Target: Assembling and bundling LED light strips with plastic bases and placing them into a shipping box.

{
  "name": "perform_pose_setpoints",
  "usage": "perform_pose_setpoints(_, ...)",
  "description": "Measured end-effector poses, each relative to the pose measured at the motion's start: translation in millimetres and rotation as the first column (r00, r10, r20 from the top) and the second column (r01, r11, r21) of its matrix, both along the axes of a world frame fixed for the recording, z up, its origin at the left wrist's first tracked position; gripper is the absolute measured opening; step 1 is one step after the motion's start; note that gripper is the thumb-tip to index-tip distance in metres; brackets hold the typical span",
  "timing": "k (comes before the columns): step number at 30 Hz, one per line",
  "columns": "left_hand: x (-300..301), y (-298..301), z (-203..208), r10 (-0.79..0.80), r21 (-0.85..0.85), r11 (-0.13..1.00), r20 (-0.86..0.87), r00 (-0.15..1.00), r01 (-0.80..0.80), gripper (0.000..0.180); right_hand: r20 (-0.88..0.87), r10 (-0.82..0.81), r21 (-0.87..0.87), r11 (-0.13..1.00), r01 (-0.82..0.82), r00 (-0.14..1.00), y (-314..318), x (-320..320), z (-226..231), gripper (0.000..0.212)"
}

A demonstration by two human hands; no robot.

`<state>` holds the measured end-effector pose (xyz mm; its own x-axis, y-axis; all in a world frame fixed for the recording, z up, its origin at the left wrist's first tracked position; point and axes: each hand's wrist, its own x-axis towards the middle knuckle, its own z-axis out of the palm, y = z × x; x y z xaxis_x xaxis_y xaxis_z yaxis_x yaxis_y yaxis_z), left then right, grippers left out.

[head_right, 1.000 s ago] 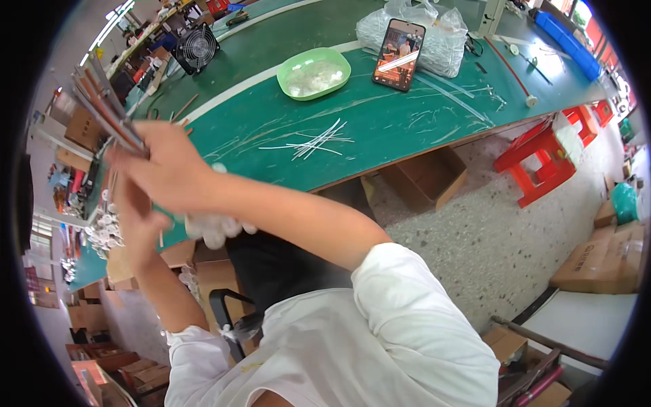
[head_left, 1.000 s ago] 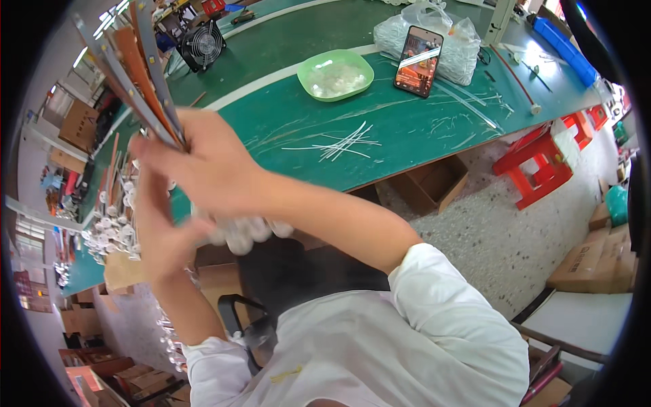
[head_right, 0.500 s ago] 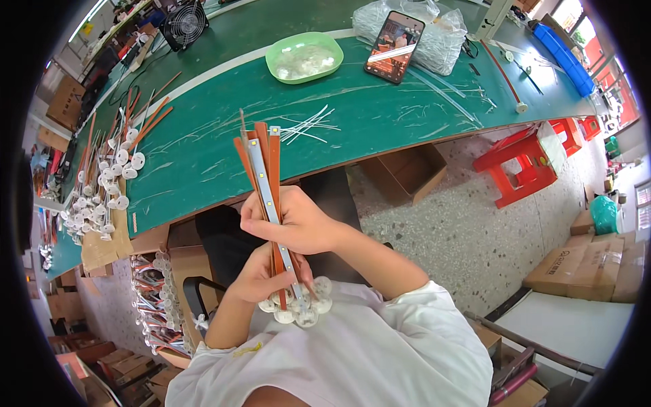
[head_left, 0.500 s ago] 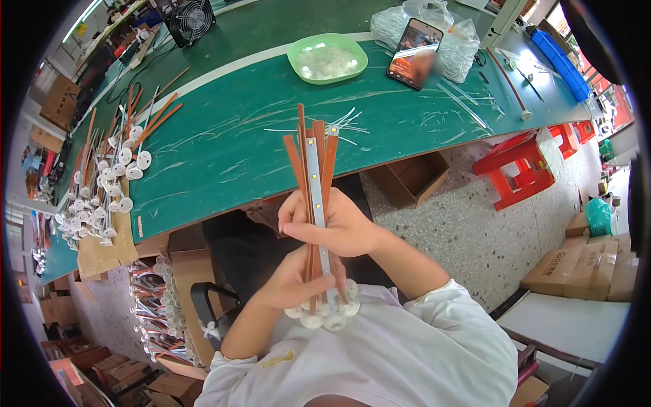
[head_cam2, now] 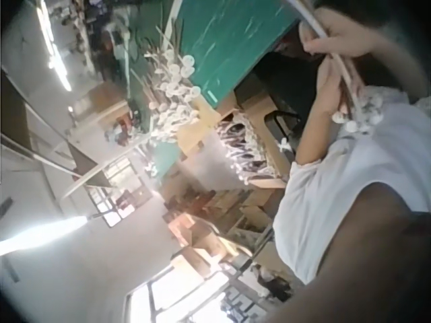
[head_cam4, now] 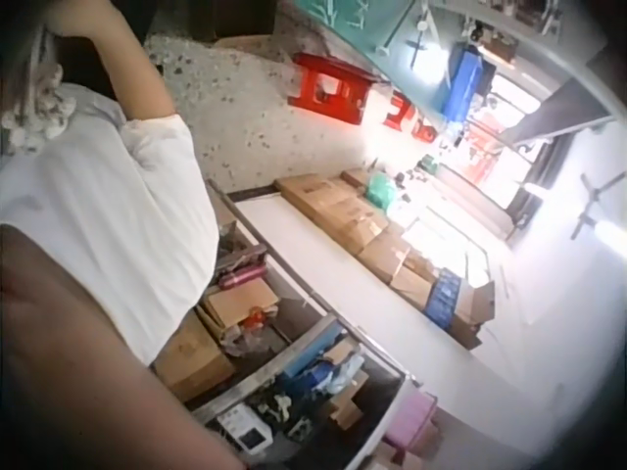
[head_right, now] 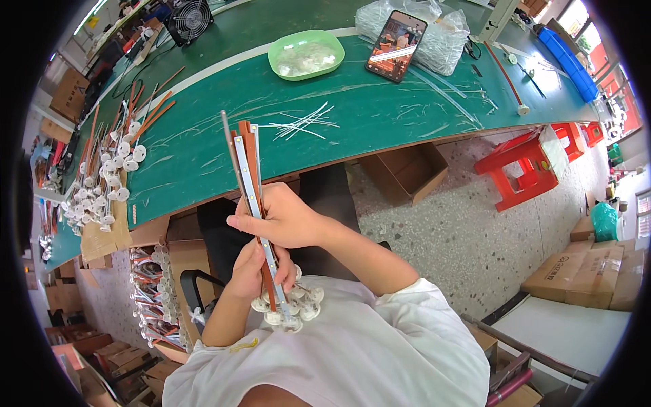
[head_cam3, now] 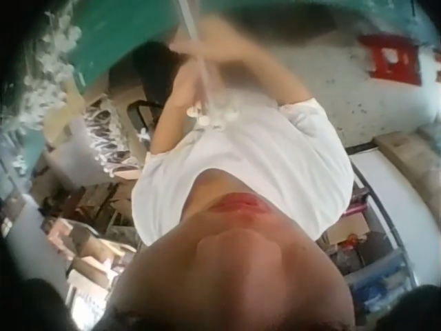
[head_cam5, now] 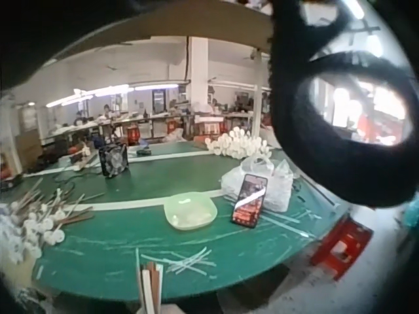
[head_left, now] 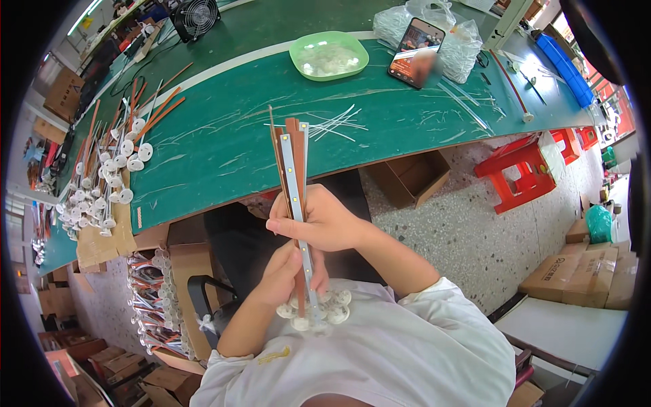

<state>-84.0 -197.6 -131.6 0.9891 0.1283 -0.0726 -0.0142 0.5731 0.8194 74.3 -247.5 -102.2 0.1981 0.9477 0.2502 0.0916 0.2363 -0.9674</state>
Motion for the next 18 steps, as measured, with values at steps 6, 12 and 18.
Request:
perform_pose_setpoints(6,-5.2,2.7,0.9,0.143,0.049,0.989,-0.113,0.983,-0.138,0.042,0.004,0.024,-0.134,0.991,-0.023,1.000,6.4,-7.7,2.1,0.027)
perform_pose_setpoints(12,-1.3,46.5,-5.7,0.364,0.147,0.924,-0.061,0.930,-0.352,0.037,0.584,-0.506,0.230,0.853,0.468,0.635,-13.1,-51.4,35.0,0.026)
perform_pose_setpoints(18,32.7,63.2,10.6,0.360,0.085,0.926,0.090,0.929,-0.367,0.030,0.513,-0.343,0.680,0.721,-0.130,0.787,15.4,-181.5,-24.4,0.015)
